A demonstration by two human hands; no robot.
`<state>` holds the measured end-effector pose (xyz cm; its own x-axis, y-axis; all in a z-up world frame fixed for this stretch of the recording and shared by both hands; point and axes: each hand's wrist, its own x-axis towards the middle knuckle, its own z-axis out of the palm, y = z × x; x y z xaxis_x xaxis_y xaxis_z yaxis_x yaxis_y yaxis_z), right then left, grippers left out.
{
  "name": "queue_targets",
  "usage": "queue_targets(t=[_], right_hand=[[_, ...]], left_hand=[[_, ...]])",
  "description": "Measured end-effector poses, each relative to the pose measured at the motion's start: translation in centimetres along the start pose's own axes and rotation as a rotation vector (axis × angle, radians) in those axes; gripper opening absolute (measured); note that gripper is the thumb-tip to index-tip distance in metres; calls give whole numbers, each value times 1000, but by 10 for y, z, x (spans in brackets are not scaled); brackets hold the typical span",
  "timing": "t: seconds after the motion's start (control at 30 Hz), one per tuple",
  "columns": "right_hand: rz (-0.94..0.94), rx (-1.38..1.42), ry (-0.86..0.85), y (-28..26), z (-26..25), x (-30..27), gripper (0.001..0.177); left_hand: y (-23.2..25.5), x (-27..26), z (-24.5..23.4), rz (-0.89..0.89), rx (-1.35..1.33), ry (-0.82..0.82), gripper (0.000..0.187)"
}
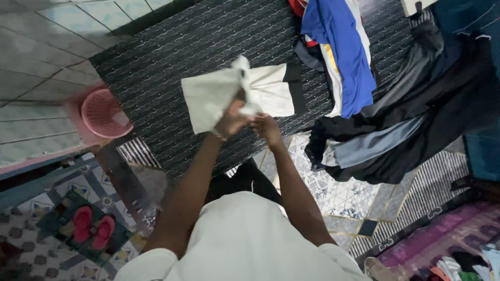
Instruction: The person folds a series of t-shirts by hand on a dark patterned surface, including a white shirt, a blue shirt with a graphic, and a red-and-white jersey.
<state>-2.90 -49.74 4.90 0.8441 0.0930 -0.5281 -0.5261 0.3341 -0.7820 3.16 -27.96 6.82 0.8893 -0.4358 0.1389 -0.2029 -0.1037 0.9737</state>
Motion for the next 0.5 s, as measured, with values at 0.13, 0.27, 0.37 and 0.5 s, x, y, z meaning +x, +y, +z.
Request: queue_targets(t=[0.13,0.27,0.37,0.5], right_hand=[[151,336,184,-16,-16,12,68],[53,-261,306,-12,-24,25,55],[-119,-456,241,-7,-21,43,48],[-174,-592,251,-7,-15,60,49]], left_hand=[[2,-1,70,110,544,-79,62],[19,-48,55,-573,247,122,33],[3,-69,14,-455,701,408,44],[-14,-78,-40,-742,707,594,63]])
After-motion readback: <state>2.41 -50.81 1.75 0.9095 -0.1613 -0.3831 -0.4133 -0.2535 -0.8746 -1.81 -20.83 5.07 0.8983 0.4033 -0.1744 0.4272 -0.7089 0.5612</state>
